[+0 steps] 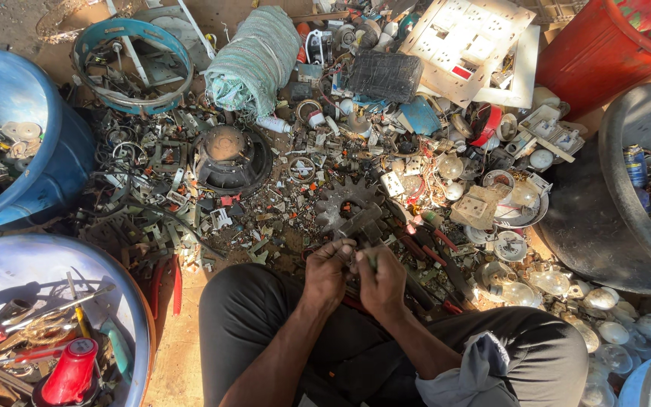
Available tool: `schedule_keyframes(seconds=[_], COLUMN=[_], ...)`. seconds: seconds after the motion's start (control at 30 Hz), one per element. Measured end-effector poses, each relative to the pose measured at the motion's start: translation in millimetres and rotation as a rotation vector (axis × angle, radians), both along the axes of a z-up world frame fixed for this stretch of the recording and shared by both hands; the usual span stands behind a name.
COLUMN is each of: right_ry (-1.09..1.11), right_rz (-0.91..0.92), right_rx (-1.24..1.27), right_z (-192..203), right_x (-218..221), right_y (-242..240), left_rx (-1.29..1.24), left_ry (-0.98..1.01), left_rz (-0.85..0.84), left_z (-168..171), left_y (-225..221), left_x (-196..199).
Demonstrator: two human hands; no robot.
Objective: The person sits on the ground amidst a large pile of electronic waste and scrap metal. They use a hammer to repeatedly strike a metal gear-like object, attempting to break it apart or remove attached components. The person also uses a screwdriver to pry at parts of the gear and picks up small metal pieces from the surrounding debris.
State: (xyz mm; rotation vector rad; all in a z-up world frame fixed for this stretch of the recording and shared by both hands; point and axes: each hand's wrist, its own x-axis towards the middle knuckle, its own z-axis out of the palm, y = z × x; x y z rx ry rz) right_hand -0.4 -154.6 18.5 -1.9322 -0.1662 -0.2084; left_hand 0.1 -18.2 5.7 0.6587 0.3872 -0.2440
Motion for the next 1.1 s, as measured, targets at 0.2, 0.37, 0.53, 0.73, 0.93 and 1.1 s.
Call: schedule_keyframes(seconds=[0.2,0.37,0.53,0.73,0.93,1.1], right_ry=[0.412,0.645,0.648,0.688,0.322,0.759], right_rz=[-0.105,0.030,-0.021,0.294,0.100,-0.279], right_rx=[0.434,0.450,0.280,-0.864,-0.701,-0.605], right_z=[7,6,5,2,-17,-63], right_x=[1,18,29,5,26,102], right_y=[2,-15,-17,-3,-36,-124], left_rx=[0.046,0.210,0.051,-0.125,-0.014,-0.030], left_ry=[-0.015,0.003,0.121,0.163,0.172,0.103], left_rz=[-0.086,-0.188,-0.068,0.003,-0.023,-0.033], left_z=[8,3,-8,-17,-17,-14], left_y=[7,10,19,29,27,28], left_x=[-4,3,10,15,14,15])
